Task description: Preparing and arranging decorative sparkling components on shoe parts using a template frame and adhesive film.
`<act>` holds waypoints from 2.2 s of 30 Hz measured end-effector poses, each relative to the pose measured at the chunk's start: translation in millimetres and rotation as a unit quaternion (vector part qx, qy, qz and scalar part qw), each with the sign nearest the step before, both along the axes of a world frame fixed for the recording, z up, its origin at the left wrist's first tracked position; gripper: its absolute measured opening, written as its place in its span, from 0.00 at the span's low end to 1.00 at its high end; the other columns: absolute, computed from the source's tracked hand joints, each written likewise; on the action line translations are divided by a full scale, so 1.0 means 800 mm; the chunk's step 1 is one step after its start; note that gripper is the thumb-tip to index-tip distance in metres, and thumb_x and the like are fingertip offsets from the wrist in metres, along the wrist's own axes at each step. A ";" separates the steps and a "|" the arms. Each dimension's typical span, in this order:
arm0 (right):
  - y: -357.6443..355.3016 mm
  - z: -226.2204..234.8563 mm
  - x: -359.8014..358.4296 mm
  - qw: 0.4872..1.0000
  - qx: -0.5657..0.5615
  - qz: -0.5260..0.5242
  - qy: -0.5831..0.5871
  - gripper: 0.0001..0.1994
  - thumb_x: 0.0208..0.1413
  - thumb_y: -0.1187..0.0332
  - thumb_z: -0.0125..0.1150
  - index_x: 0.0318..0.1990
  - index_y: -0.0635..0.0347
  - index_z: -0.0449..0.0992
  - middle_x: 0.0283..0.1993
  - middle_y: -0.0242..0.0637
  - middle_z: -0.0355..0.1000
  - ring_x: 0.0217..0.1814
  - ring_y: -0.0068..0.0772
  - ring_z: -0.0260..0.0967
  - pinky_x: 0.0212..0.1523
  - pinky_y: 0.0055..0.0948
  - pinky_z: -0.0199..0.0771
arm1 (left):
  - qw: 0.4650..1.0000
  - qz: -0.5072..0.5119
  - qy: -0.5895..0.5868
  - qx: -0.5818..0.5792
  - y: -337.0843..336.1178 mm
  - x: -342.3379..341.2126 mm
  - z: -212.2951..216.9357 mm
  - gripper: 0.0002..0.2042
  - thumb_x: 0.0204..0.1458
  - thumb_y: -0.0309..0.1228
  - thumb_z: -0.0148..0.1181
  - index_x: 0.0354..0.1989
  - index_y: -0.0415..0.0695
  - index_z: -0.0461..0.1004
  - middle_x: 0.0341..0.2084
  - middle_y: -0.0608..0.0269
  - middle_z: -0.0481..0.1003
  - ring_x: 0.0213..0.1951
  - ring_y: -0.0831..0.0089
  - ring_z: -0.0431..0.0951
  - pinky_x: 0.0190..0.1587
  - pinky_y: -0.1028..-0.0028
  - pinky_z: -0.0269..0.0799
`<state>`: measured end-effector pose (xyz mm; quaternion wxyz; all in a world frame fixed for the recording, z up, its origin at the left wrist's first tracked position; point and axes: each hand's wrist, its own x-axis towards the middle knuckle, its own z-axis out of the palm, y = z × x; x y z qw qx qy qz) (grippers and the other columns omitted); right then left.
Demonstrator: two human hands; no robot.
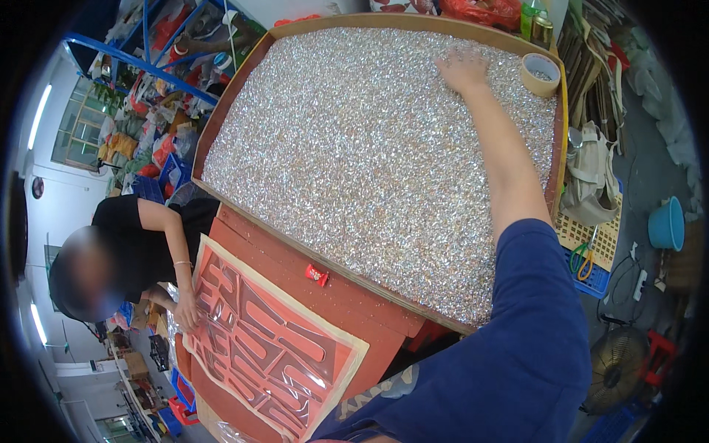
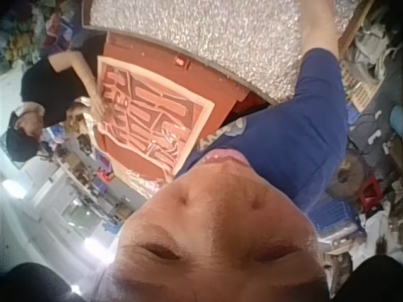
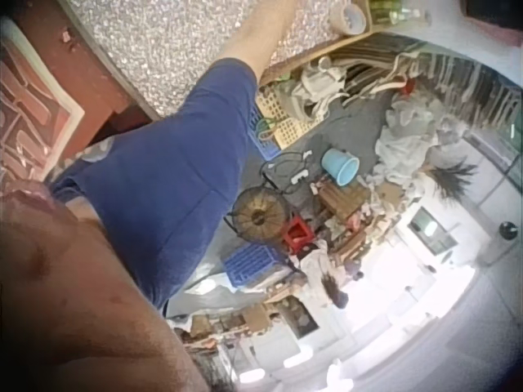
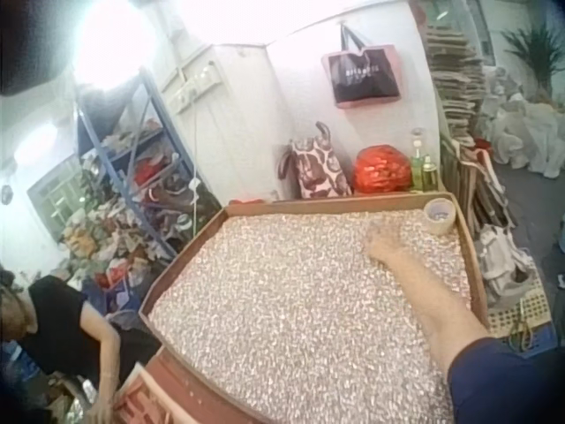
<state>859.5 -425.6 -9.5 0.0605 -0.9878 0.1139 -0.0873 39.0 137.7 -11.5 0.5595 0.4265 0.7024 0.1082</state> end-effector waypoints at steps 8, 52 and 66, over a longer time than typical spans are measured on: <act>0.235 0.016 -0.228 0.837 0.032 0.541 0.073 0.28 0.63 0.46 0.36 0.65 0.51 0.57 0.70 0.51 0.45 0.73 0.53 0.36 0.70 0.53 0.32 | 0.999 0.043 0.021 0.025 -0.072 -0.041 0.039 0.23 0.54 0.55 0.48 0.47 0.50 0.68 0.28 0.68 0.74 0.19 0.74 0.72 0.11 0.80 0.53; 0.127 -0.008 -0.153 0.974 0.022 0.223 0.005 0.29 0.59 0.45 0.39 0.61 0.53 0.65 0.67 0.46 0.55 0.71 0.49 0.46 0.68 0.53 0.35 | 0.996 0.028 0.032 0.076 -0.073 -0.046 0.024 0.22 0.56 0.51 0.49 0.50 0.49 0.64 0.30 0.60 0.71 0.24 0.65 0.72 0.19 0.73 0.67; 0.080 0.050 -0.305 0.924 -0.169 0.319 0.128 0.30 0.62 0.46 0.35 0.68 0.47 0.50 0.71 0.50 0.42 0.74 0.53 0.35 0.65 0.68 0.28 | 0.999 -0.044 -0.031 -0.009 -0.115 -0.024 0.091 0.34 0.52 0.41 0.59 0.64 0.52 0.48 0.45 0.59 0.72 0.41 0.68 0.71 0.39 0.71 0.67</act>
